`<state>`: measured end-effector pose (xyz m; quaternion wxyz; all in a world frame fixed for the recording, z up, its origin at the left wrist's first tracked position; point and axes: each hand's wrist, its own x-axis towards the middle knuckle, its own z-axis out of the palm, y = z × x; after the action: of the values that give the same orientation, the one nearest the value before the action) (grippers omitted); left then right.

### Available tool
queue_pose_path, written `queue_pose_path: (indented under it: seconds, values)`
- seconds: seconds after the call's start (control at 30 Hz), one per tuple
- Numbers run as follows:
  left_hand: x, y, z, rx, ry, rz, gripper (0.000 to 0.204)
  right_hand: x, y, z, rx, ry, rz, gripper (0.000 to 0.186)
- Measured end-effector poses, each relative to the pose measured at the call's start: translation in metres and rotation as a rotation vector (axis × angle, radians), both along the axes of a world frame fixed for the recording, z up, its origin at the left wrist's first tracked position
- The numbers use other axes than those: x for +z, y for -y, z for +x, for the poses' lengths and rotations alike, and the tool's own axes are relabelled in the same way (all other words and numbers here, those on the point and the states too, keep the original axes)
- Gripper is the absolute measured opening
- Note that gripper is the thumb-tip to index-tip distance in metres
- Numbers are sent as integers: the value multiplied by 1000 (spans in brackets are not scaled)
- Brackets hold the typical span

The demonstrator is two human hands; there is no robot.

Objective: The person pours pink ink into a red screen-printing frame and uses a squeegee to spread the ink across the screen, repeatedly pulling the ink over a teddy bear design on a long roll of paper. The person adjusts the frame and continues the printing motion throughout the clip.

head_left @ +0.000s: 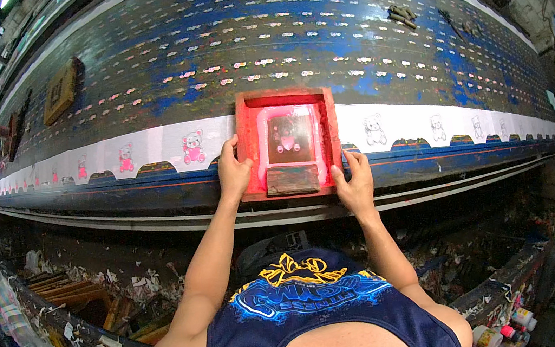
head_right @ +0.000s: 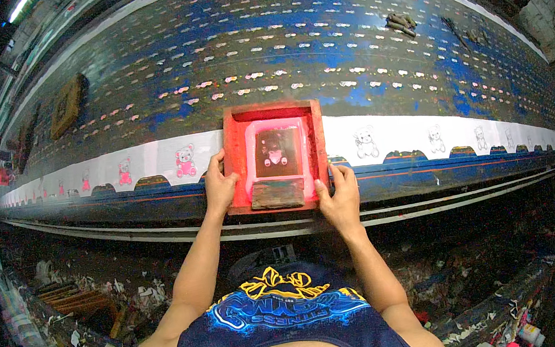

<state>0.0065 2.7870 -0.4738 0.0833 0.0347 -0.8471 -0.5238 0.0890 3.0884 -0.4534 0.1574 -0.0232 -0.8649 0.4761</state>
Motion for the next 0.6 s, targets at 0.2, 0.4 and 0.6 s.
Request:
queue_pose_path:
  seconds: [0.2, 0.4, 0.6]
  values:
    - [3, -2, 0, -3, -25, -36, 61, 51, 37, 15, 449, -163, 270, 46]
    - [12, -5, 2, 2, -71, -148, 62, 48, 41, -7, 503, -157, 475, 35]
    - [8, -5, 0, 11, -98, -149, 63, 46, 51, -20, 377, -148, 524, 35]
